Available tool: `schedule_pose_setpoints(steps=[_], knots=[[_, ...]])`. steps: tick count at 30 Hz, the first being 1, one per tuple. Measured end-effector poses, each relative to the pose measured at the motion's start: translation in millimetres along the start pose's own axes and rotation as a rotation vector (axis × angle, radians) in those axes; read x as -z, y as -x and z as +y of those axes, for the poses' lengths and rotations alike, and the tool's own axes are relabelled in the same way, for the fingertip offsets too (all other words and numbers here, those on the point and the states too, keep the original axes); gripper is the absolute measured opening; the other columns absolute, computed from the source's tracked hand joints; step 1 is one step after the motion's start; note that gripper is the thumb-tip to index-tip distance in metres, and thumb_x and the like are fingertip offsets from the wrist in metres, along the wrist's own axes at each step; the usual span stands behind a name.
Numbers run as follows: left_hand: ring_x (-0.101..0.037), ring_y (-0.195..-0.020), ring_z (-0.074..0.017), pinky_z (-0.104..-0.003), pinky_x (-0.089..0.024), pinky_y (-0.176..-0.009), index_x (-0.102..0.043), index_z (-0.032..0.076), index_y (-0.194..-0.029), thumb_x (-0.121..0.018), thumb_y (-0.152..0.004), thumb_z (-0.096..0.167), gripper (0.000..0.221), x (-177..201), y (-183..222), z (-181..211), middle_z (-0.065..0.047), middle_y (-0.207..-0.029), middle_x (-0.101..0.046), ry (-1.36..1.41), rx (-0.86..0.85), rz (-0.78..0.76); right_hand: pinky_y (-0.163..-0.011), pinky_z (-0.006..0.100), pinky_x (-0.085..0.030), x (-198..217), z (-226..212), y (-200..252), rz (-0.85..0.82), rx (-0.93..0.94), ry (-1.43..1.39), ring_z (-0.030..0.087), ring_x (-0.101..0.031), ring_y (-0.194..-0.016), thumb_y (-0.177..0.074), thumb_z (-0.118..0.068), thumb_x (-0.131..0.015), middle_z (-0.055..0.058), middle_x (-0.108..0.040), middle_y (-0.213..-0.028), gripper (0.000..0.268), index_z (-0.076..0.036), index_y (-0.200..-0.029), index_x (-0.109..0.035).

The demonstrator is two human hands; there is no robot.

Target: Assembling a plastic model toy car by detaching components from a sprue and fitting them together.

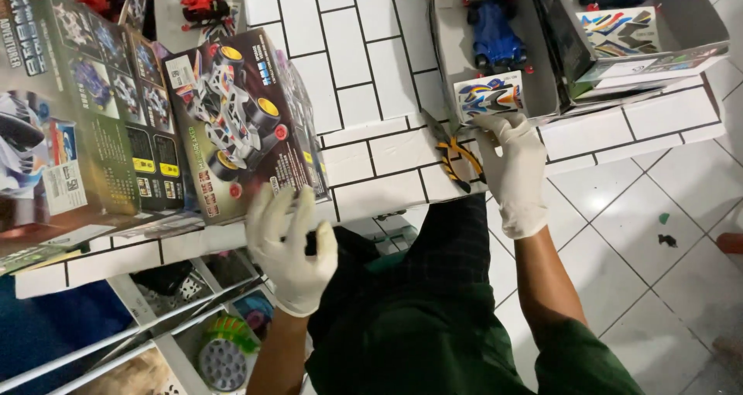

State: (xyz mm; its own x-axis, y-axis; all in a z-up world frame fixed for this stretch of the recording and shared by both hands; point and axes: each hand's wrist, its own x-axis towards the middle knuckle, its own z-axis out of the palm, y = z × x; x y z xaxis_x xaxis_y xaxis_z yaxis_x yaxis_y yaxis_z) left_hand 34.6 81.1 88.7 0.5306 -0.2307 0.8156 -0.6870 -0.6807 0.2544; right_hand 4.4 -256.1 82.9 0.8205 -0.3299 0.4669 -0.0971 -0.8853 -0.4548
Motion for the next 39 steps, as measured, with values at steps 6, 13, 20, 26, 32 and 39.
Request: schedule_pose_setpoints(steps=[6, 13, 20, 26, 32, 39], knots=[[-0.061, -0.123, -0.0429, -0.05, -0.052, -0.105, -0.068, 0.0, -0.128, -0.066, -0.087, 0.012, 0.043, -22, 10, 48, -0.02, -0.131, -0.062, 0.464, 0.162, -0.042, -0.083, 0.029, -0.056, -5, -45, 17, 0.134, 0.05, -0.166, 0.018, -0.071, -0.082, -0.09, -0.001, -0.085, -0.003, -0.063, -0.095, 0.033, -0.023, -0.113, -0.079], [-0.028, -0.151, -0.0454, -0.055, -0.031, -0.12, -0.033, -0.005, -0.156, -0.045, -0.11, 0.029, 0.058, -27, 4, 59, -0.029, -0.16, -0.031, 0.72, 0.336, -0.099, -0.062, 0.031, -0.054, 11, -118, 37, 0.042, 0.362, -0.086, 0.026, -0.064, -0.063, -0.083, -0.007, -0.083, 0.002, -0.053, -0.072, 0.015, -0.017, -0.079, -0.072], [-0.024, -0.151, -0.0487, -0.058, -0.018, -0.124, -0.043, -0.003, -0.152, -0.042, -0.109, 0.038, 0.059, -32, 13, 53, -0.03, -0.158, -0.035, 0.642, 0.399, -0.227, -0.062, 0.038, -0.059, 0, -120, 68, -0.412, 0.247, -0.435, 0.031, -0.073, -0.085, -0.092, -0.009, -0.069, -0.001, -0.077, -0.1, 0.015, -0.016, -0.106, -0.073], [-0.036, -0.144, -0.0493, -0.057, -0.029, -0.122, -0.051, -0.002, -0.146, -0.065, -0.095, 0.008, 0.054, -45, 25, 47, -0.026, -0.148, -0.044, 0.419, 0.233, -0.224, -0.078, 0.05, -0.061, -23, -60, 12, -0.544, 0.217, 0.041, 0.04, -0.071, -0.101, -0.1, -0.042, -0.066, 0.013, -0.073, -0.105, 0.03, -0.017, -0.114, -0.075], [-0.039, -0.145, -0.0442, -0.048, -0.026, -0.124, -0.057, -0.008, -0.136, -0.057, -0.092, 0.011, 0.048, -46, 33, 44, -0.028, -0.136, -0.057, 0.183, 0.178, -0.481, -0.099, 0.049, -0.05, -59, -73, -31, -0.529, 0.48, 0.346, 0.034, -0.045, -0.141, -0.089, -0.041, -0.073, 0.005, -0.063, -0.14, 0.065, -0.021, -0.148, -0.057], [-0.042, -0.144, -0.0447, -0.053, -0.035, -0.117, -0.066, -0.009, -0.123, -0.058, -0.094, 0.021, 0.042, -66, 60, 29, -0.029, -0.118, -0.071, 0.141, 0.087, -0.453, -0.113, 0.048, -0.027, -98, -38, -35, -0.402, 0.582, 0.362, 0.025, -0.052, -0.136, -0.085, -0.045, -0.077, 0.005, -0.073, -0.11, 0.07, -0.022, -0.149, -0.059]])
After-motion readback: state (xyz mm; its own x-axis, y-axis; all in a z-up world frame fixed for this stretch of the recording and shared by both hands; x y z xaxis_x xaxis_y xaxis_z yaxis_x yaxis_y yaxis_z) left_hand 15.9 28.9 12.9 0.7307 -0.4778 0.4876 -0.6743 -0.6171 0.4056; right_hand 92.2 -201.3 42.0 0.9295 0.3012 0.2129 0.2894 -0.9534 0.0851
